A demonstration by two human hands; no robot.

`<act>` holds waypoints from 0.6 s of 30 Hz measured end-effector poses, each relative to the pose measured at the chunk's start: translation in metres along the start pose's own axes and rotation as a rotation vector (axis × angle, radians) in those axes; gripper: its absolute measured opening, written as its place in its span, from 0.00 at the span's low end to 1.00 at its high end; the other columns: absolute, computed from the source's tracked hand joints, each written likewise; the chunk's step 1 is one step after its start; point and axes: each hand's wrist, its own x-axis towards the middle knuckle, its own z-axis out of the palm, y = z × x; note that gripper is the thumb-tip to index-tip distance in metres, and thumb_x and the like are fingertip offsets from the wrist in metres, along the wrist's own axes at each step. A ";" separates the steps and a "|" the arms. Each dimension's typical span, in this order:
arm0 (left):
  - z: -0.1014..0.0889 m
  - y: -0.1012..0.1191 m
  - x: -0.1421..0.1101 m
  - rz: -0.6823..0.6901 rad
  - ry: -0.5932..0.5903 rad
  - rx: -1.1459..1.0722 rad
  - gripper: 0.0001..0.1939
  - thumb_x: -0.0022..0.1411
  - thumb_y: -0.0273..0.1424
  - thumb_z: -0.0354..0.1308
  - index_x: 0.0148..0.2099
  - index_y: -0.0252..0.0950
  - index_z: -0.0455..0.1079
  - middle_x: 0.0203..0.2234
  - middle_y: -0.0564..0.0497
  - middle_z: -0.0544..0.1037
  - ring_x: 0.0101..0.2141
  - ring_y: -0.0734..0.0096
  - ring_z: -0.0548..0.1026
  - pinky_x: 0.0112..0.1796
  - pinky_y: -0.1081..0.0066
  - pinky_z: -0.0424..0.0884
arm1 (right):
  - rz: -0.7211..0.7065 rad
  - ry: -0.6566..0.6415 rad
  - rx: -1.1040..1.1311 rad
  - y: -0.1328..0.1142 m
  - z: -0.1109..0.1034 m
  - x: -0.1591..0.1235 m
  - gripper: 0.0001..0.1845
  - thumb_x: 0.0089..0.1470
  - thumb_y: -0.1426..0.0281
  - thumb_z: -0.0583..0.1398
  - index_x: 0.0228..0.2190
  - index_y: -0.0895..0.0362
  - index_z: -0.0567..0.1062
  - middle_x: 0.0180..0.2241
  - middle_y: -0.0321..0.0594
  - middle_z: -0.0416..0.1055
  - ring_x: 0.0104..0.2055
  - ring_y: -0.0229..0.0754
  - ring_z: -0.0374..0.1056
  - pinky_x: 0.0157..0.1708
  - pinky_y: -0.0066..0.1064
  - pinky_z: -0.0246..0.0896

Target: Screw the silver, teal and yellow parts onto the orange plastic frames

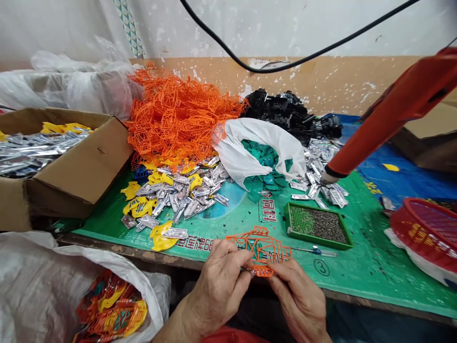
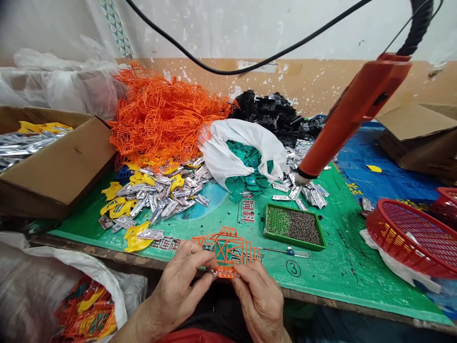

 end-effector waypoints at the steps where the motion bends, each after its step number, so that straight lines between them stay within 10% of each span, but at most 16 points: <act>1: -0.001 0.000 0.001 0.014 -0.032 0.003 0.15 0.57 0.17 0.53 0.47 0.33 0.63 0.28 0.50 0.76 0.31 0.68 0.67 0.34 0.66 0.65 | 0.003 0.005 0.006 0.000 0.000 -0.001 0.09 0.56 0.76 0.57 0.38 0.56 0.73 0.28 0.38 0.72 0.29 0.35 0.71 0.29 0.23 0.68; 18: -0.012 -0.002 -0.002 0.121 -0.284 0.006 0.05 0.61 0.21 0.54 0.32 0.30 0.69 0.24 0.49 0.72 0.29 0.71 0.63 0.33 0.68 0.61 | 0.136 -0.092 0.151 -0.011 -0.008 -0.008 0.06 0.55 0.73 0.59 0.36 0.52 0.75 0.25 0.33 0.72 0.26 0.33 0.69 0.25 0.22 0.65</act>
